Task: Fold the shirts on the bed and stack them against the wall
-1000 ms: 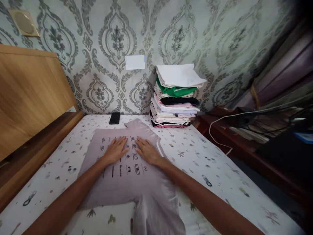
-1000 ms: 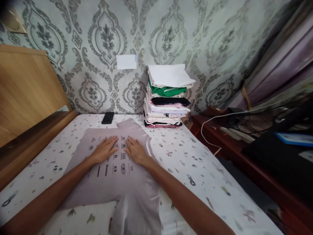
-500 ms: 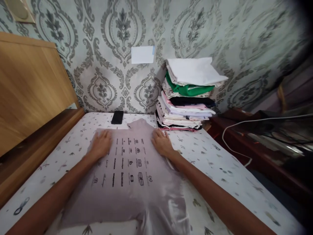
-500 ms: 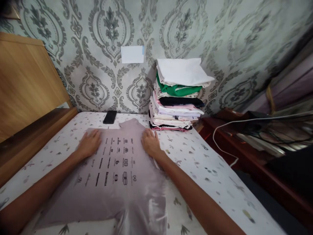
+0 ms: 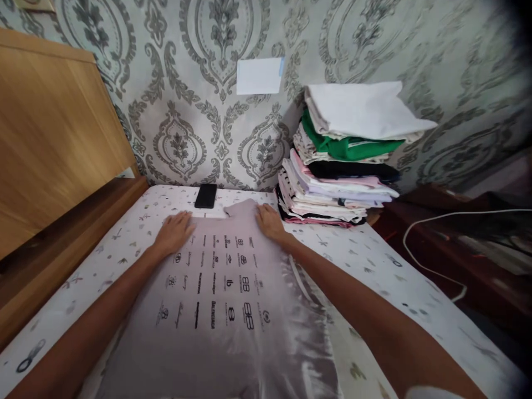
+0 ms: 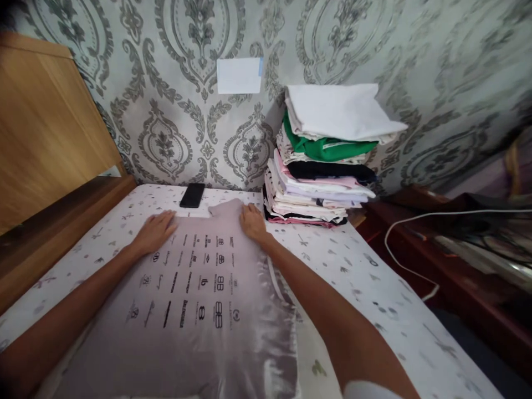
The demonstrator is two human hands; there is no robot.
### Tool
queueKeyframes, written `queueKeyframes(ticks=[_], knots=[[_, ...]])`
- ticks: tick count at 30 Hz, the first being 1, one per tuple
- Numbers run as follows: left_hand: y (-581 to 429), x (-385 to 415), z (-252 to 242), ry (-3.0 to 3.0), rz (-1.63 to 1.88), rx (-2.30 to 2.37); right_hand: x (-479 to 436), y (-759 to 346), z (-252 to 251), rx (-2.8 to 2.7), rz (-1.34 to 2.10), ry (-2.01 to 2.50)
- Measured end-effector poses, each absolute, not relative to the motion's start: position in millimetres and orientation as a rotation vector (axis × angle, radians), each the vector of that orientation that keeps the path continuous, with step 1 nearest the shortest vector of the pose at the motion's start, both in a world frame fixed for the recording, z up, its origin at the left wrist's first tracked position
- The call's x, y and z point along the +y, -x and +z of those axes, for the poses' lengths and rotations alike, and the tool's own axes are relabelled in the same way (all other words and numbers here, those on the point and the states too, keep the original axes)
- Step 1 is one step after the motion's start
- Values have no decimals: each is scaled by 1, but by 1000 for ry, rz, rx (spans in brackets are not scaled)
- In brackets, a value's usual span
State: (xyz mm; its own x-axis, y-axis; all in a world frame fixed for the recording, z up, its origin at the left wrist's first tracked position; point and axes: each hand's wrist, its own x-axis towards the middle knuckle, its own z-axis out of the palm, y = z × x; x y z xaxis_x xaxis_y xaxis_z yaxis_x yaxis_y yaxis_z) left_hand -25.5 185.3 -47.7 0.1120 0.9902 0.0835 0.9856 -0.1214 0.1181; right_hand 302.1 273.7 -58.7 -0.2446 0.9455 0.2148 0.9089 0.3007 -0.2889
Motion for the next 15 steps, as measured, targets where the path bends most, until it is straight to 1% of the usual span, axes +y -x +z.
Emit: queueKeyframes(ticks=[5,10,15], knots=[[40,192,-48,-2410,379,2159,314,-293,-49,-2105,276,1767],[41,195,-46,-2402,445,2248,342,-291,-38,-1975,563,1829],[49,201,-33,-2422,460,2123,335,-292,-18,-1795,746,1668]])
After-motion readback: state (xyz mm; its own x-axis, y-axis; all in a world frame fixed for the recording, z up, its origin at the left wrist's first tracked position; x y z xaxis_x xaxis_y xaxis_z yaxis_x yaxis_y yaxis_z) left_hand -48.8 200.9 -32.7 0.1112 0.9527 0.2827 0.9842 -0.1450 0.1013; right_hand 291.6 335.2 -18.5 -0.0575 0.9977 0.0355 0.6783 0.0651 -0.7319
